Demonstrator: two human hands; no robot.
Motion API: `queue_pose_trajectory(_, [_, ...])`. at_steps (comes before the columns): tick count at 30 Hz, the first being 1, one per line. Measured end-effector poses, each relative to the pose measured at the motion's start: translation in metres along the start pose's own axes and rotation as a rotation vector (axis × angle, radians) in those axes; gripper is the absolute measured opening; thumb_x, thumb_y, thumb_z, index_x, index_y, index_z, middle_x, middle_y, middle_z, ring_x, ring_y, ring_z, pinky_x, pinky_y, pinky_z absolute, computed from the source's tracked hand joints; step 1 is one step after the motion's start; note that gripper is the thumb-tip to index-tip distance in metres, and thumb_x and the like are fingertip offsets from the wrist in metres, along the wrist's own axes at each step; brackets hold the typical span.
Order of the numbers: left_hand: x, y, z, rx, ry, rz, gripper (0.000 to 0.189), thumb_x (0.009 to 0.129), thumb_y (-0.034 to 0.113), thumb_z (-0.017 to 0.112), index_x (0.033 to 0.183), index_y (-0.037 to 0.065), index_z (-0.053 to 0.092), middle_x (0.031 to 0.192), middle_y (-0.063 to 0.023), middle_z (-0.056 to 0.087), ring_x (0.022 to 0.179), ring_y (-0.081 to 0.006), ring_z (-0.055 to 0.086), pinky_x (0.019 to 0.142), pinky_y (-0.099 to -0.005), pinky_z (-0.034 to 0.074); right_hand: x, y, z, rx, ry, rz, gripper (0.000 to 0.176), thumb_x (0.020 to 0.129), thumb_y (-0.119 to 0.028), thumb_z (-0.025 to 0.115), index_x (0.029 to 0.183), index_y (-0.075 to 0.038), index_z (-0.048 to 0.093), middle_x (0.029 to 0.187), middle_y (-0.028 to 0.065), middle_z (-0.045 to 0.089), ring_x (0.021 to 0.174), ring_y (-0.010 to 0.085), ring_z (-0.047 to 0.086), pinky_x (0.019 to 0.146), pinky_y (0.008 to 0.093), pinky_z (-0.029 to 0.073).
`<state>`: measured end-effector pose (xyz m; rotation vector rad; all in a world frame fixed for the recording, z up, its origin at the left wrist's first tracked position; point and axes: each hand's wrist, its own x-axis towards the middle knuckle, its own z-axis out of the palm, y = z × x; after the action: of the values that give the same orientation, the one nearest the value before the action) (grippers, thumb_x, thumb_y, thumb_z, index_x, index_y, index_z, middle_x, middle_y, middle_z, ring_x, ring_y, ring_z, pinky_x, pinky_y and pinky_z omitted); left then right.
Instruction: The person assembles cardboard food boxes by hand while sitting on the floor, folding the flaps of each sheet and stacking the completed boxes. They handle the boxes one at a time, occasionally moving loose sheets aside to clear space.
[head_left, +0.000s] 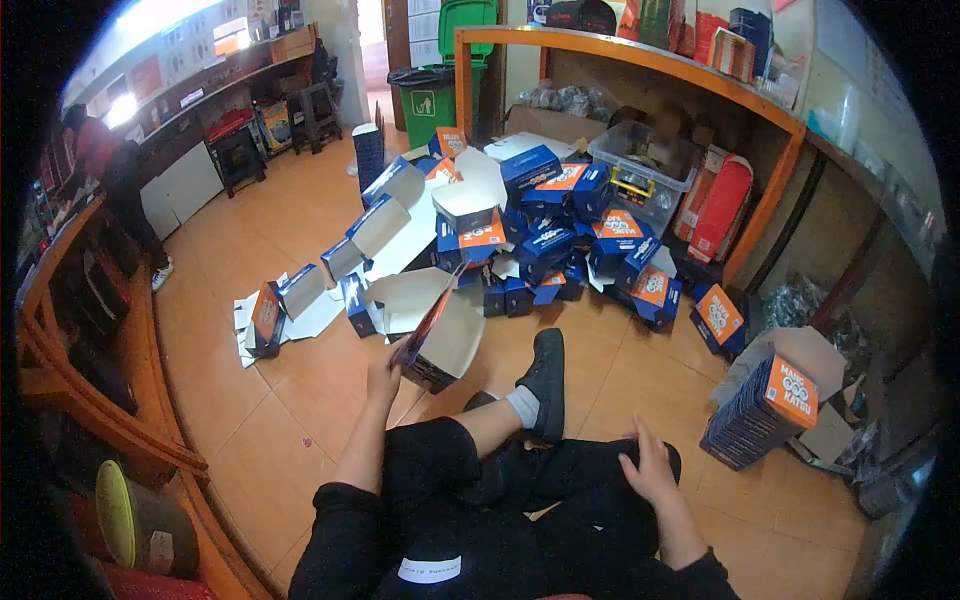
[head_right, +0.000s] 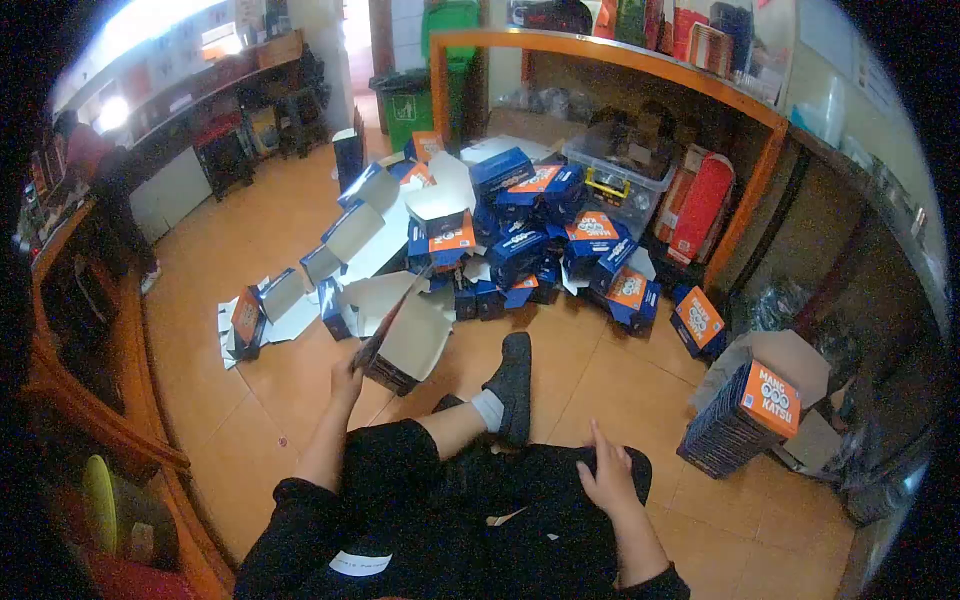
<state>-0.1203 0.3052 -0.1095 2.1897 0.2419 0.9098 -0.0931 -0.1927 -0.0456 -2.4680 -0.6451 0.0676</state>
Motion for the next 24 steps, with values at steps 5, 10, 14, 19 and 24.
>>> queue_pose_trajectory(5, [-0.022, -0.066, -0.003, 0.088, 0.077, -0.476, 0.039, 0.084, 0.002, 0.055, 0.122, 0.005, 0.053, 0.110, -0.0170, 0.063, 0.101, -0.0264, 0.062, 0.084, -0.0347, 0.049, -0.059, 0.039, 0.016, -0.341, -0.346, 0.290, 0.070, 0.081, -0.034, 0.063, 0.142, -0.027, 0.029, 0.145, 0.0045, 0.028, 0.135, 0.0330, 0.019, 0.105, 0.0630, 0.015])
queue_pose_trajectory(10, [-0.041, -0.118, -0.012, 0.014, 0.079, -0.643, 0.050, 0.081, 0.011, 0.062, 0.128, 0.007, 0.047, 0.122, -0.0182, 0.057, 0.109, -0.0302, 0.057, 0.088, -0.0376, 0.047, -0.065, 0.056, 0.032, -0.284, -0.230, 0.338, 0.070, 0.079, -0.046, 0.063, 0.140, -0.031, 0.031, 0.152, 0.0000, 0.012, 0.139, 0.0352, 0.002, 0.104, 0.0664, 0.012])
queue_pose_trajectory(14, [-0.051, -0.066, -0.027, 0.095, 0.047, -0.493, 0.055, 0.079, 0.013, 0.065, 0.131, 0.010, 0.046, 0.127, -0.0177, 0.052, 0.111, -0.0316, 0.055, 0.091, -0.0371, 0.046, -0.037, 0.091, 0.037, -0.244, -0.060, 0.410, 0.070, 0.077, -0.050, 0.064, 0.137, -0.025, 0.038, 0.148, 0.0055, 0.022, 0.137, 0.0365, 0.012, 0.105, 0.0583, 0.019])
queue_pose_trajectory(19, [-0.124, -0.024, -0.084, -0.098, -0.196, -0.548, 0.056, 0.085, 0.017, 0.059, 0.136, 0.009, 0.038, 0.133, -0.0159, 0.046, 0.117, -0.0281, 0.050, 0.099, -0.0363, 0.039, 0.032, 0.188, 0.041, -0.072, -0.110, 0.570, 0.054, 0.075, -0.044, 0.065, 0.118, -0.011, 0.059, 0.107, 0.0163, 0.063, 0.104, 0.0315, 0.057, 0.092, 0.0375, 0.043])
queue_pose_trajectory(24, [-0.244, 0.004, -0.082, -0.563, 0.038, -0.812, 0.046, 0.096, 0.033, 0.037, 0.132, 0.006, 0.044, 0.134, -0.0132, 0.046, 0.126, -0.0269, 0.040, 0.106, -0.0376, 0.028, 0.077, 0.223, 0.057, -0.205, -0.150, 0.473, 0.034, 0.080, -0.028, 0.058, 0.102, -0.002, 0.060, 0.088, 0.0214, 0.065, 0.086, 0.0352, 0.063, 0.076, 0.0431, 0.048])
